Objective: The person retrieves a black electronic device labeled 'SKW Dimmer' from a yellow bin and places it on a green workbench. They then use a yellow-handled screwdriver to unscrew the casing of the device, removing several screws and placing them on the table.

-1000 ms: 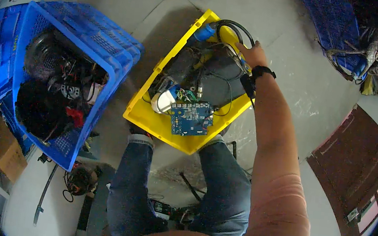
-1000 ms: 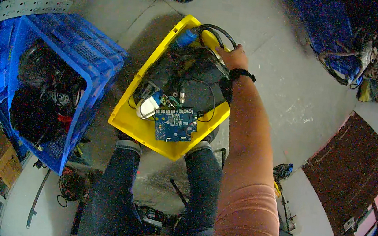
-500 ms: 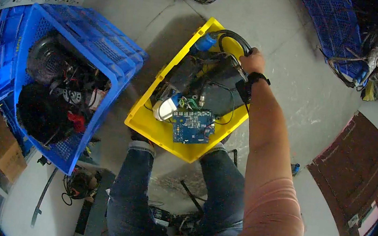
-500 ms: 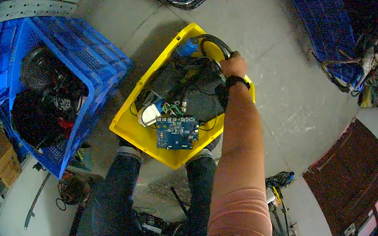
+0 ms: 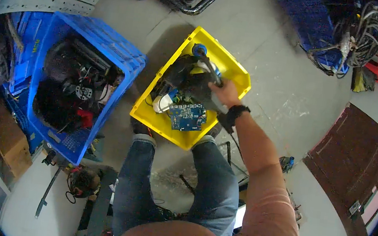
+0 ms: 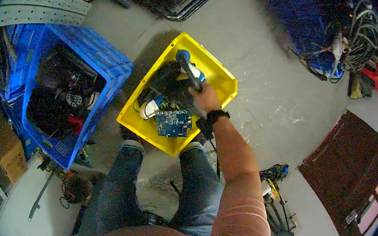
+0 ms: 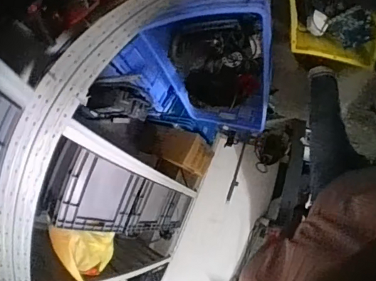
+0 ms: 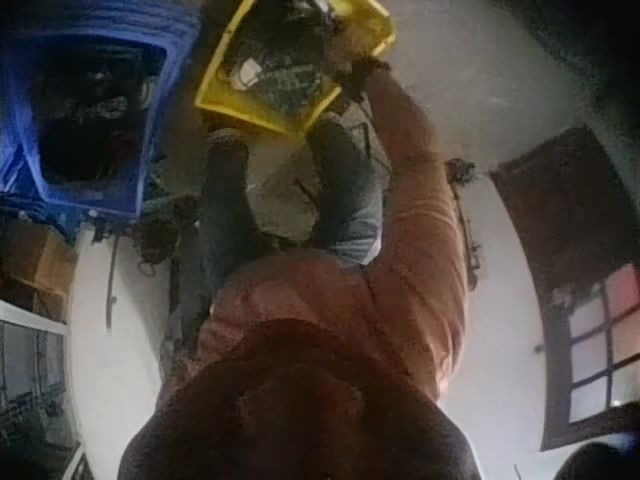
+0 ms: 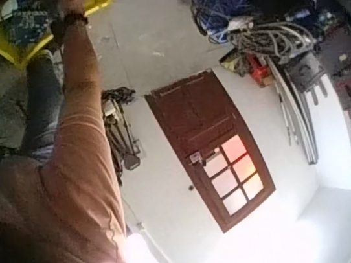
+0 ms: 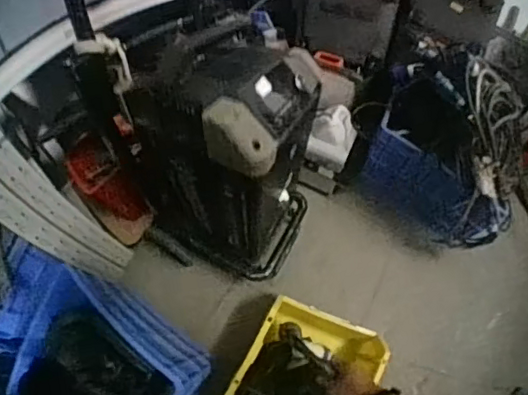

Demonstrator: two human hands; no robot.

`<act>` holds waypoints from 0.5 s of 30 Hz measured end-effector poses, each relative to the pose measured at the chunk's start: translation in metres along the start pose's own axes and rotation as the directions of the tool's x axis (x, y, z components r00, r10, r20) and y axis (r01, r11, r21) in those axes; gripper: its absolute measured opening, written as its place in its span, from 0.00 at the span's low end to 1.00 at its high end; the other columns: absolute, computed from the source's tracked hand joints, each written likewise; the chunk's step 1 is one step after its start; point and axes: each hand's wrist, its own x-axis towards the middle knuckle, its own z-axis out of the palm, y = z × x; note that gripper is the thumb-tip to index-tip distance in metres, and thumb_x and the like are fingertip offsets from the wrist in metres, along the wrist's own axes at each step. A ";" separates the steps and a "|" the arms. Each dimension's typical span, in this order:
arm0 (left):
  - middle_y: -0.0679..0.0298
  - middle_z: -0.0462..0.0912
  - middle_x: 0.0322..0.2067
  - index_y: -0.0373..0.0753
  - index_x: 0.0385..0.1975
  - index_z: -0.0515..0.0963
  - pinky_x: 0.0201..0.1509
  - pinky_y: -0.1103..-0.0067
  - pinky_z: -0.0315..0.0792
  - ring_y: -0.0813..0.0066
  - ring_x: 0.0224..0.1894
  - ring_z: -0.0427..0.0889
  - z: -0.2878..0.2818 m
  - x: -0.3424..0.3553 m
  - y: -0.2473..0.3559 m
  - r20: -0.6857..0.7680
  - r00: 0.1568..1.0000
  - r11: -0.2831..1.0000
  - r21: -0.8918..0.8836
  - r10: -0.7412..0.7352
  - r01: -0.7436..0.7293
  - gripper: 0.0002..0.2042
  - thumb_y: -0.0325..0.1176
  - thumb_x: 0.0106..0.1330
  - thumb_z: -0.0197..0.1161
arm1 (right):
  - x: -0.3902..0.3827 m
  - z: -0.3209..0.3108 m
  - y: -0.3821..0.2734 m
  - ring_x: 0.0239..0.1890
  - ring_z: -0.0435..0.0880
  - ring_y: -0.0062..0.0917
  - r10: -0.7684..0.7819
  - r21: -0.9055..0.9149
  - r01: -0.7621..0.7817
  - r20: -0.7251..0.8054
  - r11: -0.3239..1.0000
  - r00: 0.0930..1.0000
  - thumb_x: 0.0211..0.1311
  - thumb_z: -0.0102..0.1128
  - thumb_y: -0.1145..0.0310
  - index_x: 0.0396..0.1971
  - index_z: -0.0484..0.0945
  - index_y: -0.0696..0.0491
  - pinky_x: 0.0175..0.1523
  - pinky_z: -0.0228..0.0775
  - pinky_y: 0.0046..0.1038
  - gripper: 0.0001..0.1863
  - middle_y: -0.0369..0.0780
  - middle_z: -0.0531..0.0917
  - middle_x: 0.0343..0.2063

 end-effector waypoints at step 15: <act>0.68 0.64 0.14 0.45 0.27 0.66 0.11 0.79 0.53 0.76 0.10 0.61 -0.022 0.009 -0.021 0.138 0.975 0.969 -0.202 0.175 -0.145 0.08 0.38 0.65 0.54 | -0.179 -0.097 -0.049 0.28 0.79 0.21 0.076 0.292 -0.025 -0.165 0.956 0.983 0.56 0.61 0.63 0.31 0.81 0.57 0.37 0.70 0.27 0.11 0.38 0.83 0.25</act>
